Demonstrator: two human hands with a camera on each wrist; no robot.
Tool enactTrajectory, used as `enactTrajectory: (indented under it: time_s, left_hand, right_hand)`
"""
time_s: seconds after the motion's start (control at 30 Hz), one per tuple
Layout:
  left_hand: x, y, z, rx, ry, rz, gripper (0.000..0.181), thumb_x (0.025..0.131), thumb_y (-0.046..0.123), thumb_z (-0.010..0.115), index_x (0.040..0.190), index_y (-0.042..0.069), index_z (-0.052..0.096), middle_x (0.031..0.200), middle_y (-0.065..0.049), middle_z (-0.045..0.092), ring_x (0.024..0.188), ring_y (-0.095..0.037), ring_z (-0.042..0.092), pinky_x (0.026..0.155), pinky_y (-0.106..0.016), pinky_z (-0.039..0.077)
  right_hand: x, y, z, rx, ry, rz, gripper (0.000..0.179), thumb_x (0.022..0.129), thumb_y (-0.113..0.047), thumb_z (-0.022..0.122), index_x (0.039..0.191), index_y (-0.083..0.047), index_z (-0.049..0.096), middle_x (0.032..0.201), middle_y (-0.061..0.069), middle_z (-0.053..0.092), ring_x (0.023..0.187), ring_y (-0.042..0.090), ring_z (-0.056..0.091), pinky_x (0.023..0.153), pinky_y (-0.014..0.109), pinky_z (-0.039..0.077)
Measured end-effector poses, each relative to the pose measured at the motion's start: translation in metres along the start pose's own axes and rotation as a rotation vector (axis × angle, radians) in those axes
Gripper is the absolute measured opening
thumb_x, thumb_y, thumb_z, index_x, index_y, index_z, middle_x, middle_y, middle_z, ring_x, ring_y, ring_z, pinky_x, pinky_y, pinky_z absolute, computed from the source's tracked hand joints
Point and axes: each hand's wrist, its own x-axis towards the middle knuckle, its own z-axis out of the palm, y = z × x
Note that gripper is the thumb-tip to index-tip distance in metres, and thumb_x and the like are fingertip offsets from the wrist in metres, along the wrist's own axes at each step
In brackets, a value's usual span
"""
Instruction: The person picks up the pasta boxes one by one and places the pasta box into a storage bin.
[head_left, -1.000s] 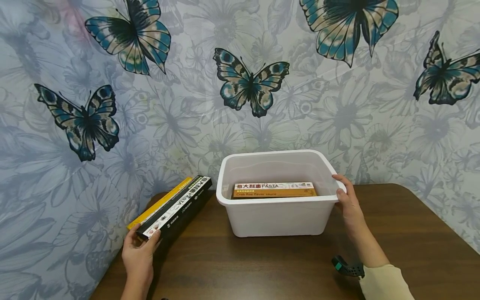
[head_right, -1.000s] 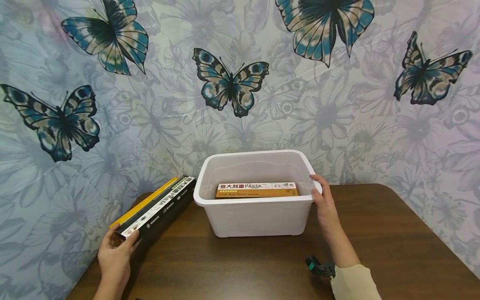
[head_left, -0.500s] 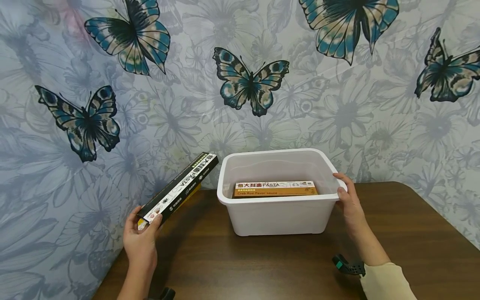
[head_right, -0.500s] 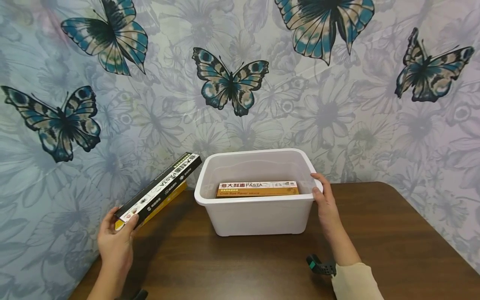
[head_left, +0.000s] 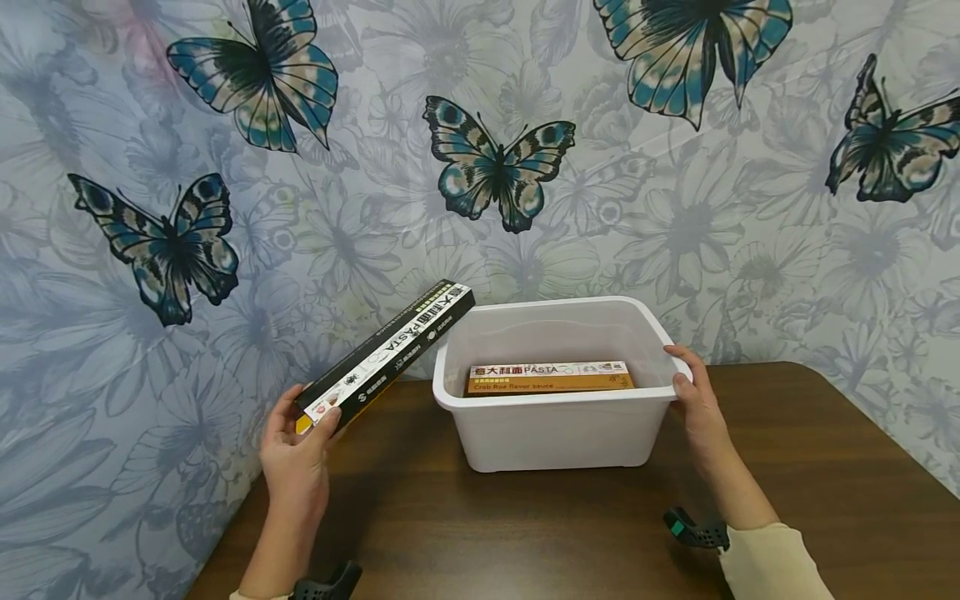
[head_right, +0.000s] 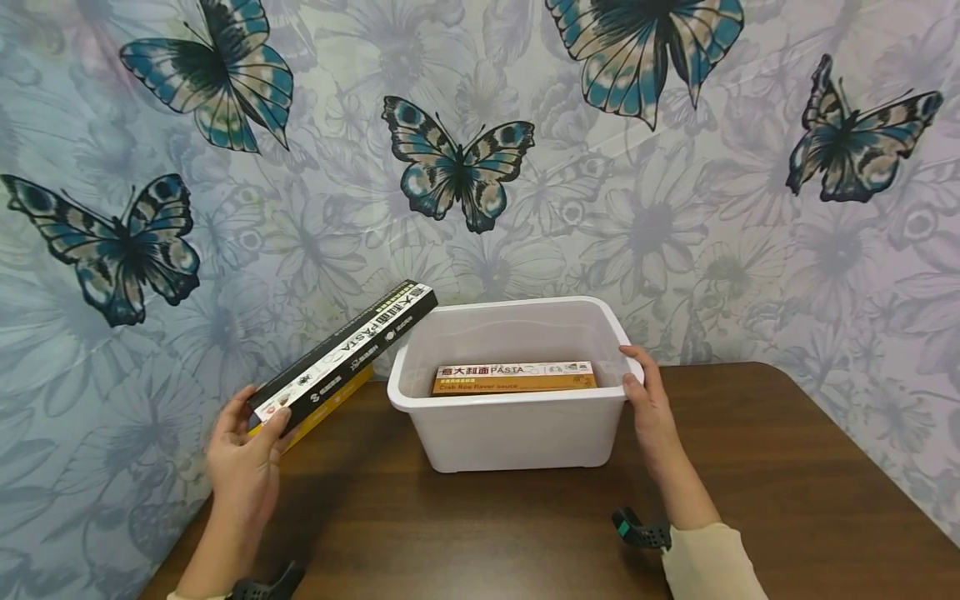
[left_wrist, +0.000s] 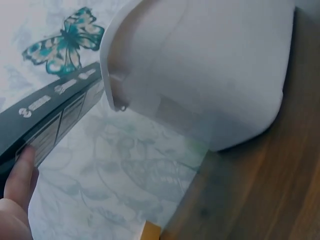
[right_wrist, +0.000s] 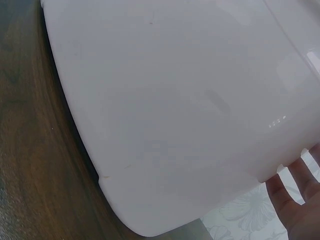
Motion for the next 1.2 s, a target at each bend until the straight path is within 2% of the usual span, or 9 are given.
enactTrajectory:
  time_s: [0.2,0.33,0.47,0.63,0.77,0.9,1.0,1.07,1.2]
  left_hand:
    - [-0.004,0.002,0.012,-0.011,-0.118,-0.059,0.066,0.083,-0.026,0.058,0.138,0.008,0.051,0.127,-0.007,0.05,0.082,-0.01,0.071,0.069,-0.025,0.059]
    - [-0.006,0.001,0.019,-0.001,-0.189,-0.073,0.066,0.085,-0.024,0.057,0.142,0.008,0.048,0.139,-0.007,0.047,0.086,-0.012,0.073,0.075,-0.027,0.059]
    - [-0.006,0.0,0.023,0.036,-0.236,-0.085,0.068,0.086,-0.022,0.057,0.145,0.01,0.045,0.139,-0.006,0.047,0.09,-0.011,0.072,0.075,-0.026,0.059]
    - [-0.004,-0.003,0.025,0.107,-0.271,-0.105,0.069,0.089,-0.016,0.058,0.148,0.015,0.042,0.144,0.001,0.046,0.087,-0.006,0.069,0.073,-0.023,0.059]
    - [-0.002,-0.006,0.027,0.106,-0.311,-0.1,0.064,0.092,-0.011,0.058,0.148,0.014,0.041,0.147,-0.001,0.043,0.092,-0.008,0.069,0.078,-0.026,0.059]
    - [0.001,-0.01,0.032,0.121,-0.352,-0.089,0.058,0.096,-0.005,0.056,0.15,0.013,0.04,0.157,-0.003,0.032,0.098,-0.007,0.067,0.082,-0.027,0.059]
    - [0.003,-0.013,0.037,0.174,-0.364,-0.089,0.058,0.098,0.0,0.056,0.152,0.014,0.038,0.164,-0.002,0.022,0.098,-0.003,0.064,0.081,-0.022,0.057]
    - [0.004,-0.015,0.041,0.203,-0.367,-0.085,0.058,0.098,0.002,0.057,0.152,0.014,0.039,0.165,-0.002,0.022,0.085,-0.002,0.058,0.073,-0.015,0.053]
    - [0.006,-0.018,0.047,0.247,-0.376,-0.08,0.059,0.097,0.004,0.059,0.152,0.013,0.041,0.165,0.0,0.027,0.115,-0.004,0.052,0.077,-0.011,0.049]
  right_hand:
    - [0.0,0.001,0.0,-0.008,-0.002,-0.007,0.048,0.105,-0.029,0.032,0.152,-0.018,0.031,0.148,-0.009,0.032,0.125,0.016,0.04,0.094,0.027,0.034]
    - [0.001,0.001,-0.001,-0.005,0.004,-0.006,0.048,0.105,-0.029,0.033,0.152,-0.019,0.032,0.148,-0.009,0.032,0.126,0.015,0.039,0.094,0.025,0.034]
    - [0.002,0.002,-0.001,-0.009,0.007,-0.006,0.048,0.105,-0.029,0.034,0.152,-0.019,0.032,0.148,-0.008,0.032,0.126,0.014,0.04,0.093,0.022,0.036]
    - [0.001,0.003,-0.001,-0.006,0.005,-0.005,0.049,0.105,-0.029,0.033,0.152,-0.018,0.032,0.148,-0.008,0.031,0.126,0.014,0.039,0.095,0.025,0.034]
    - [0.001,0.002,0.001,0.015,0.009,-0.007,0.048,0.105,-0.029,0.034,0.151,-0.019,0.033,0.147,-0.008,0.032,0.126,0.014,0.039,0.094,0.026,0.034]
    - [0.001,0.002,0.001,0.027,0.015,-0.012,0.048,0.104,-0.029,0.035,0.151,-0.019,0.033,0.146,-0.009,0.033,0.125,0.014,0.039,0.093,0.024,0.035]
    - [0.001,0.002,0.001,0.03,0.014,-0.014,0.047,0.104,-0.028,0.034,0.151,-0.019,0.034,0.146,-0.008,0.033,0.125,0.014,0.039,0.093,0.023,0.036]
    - [0.001,0.001,0.001,0.032,0.014,-0.015,0.047,0.104,-0.028,0.035,0.151,-0.019,0.034,0.145,-0.008,0.033,0.125,0.015,0.039,0.093,0.022,0.036]
    - [0.001,0.001,0.001,0.024,0.012,-0.013,0.047,0.104,-0.028,0.035,0.151,-0.019,0.034,0.145,-0.008,0.033,0.124,0.015,0.039,0.092,0.021,0.037]
